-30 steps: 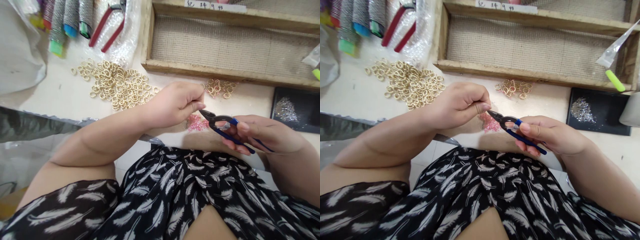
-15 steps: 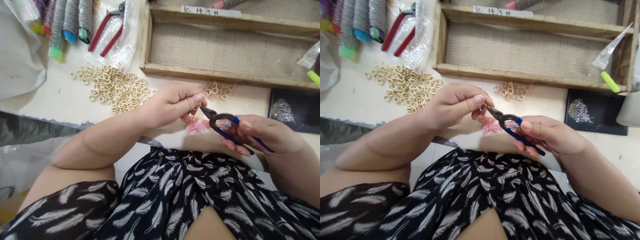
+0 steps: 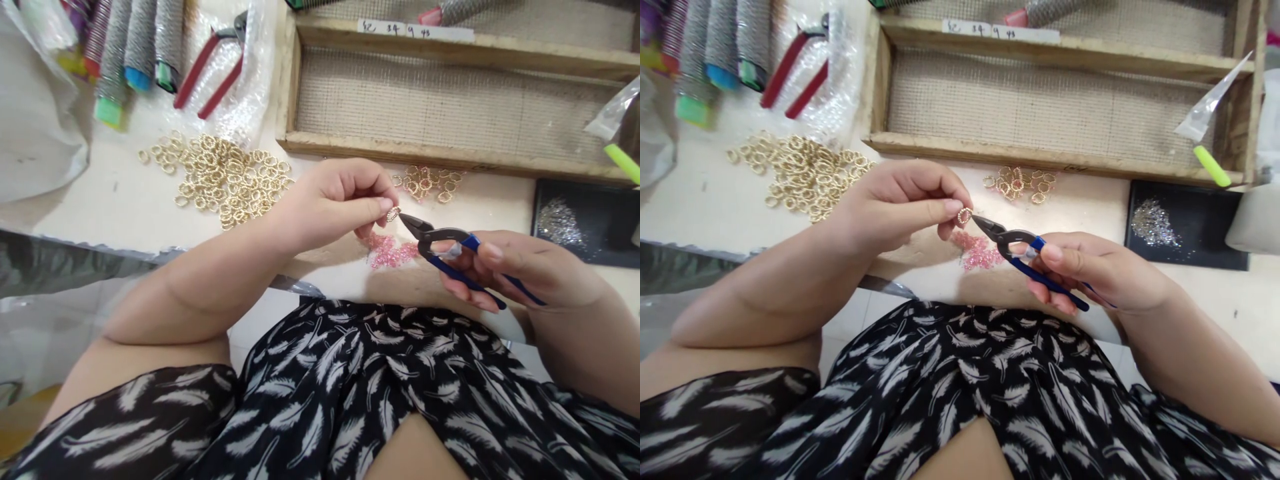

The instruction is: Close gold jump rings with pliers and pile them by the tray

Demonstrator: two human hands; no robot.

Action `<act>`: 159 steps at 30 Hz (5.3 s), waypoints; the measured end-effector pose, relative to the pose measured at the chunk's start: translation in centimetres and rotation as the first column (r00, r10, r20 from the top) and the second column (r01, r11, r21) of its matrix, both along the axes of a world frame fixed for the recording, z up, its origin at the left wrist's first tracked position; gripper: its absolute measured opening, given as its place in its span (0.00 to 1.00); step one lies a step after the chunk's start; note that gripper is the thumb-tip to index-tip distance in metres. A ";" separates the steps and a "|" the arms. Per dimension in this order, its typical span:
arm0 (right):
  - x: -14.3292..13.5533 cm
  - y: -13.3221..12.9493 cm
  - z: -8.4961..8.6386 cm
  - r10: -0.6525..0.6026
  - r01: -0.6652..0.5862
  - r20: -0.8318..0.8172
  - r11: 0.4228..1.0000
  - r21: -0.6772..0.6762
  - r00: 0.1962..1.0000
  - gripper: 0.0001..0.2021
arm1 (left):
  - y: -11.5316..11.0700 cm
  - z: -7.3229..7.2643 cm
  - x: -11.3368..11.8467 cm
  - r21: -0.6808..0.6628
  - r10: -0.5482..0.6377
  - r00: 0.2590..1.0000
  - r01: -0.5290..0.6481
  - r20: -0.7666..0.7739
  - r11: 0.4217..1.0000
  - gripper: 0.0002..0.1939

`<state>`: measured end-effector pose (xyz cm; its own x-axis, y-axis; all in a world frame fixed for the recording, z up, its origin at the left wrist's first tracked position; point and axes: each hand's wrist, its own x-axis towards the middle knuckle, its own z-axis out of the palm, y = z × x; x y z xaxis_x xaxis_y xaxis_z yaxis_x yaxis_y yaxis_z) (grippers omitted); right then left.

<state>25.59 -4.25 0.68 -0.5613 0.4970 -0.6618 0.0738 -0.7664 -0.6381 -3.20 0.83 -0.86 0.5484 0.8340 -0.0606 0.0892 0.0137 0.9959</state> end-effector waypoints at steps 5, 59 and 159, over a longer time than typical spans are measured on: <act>-0.1 0.0 0.2 -0.006 0.006 0.022 1.000 0.010 1.000 0.26 | 0.2 -0.3 0.0 -0.038 -0.021 1.000 0.022 0.022 0.999 0.05; -3.4 -2.2 0.5 -0.147 0.109 0.123 0.956 0.273 0.981 0.26 | -2.2 -2.1 1.6 0.879 0.494 0.855 -0.104 -0.160 0.466 0.10; -2.4 -1.6 0.2 -0.265 0.177 0.067 0.792 0.584 0.962 0.18 | -1.4 -1.5 1.6 0.098 0.292 0.952 -0.301 0.097 0.949 0.09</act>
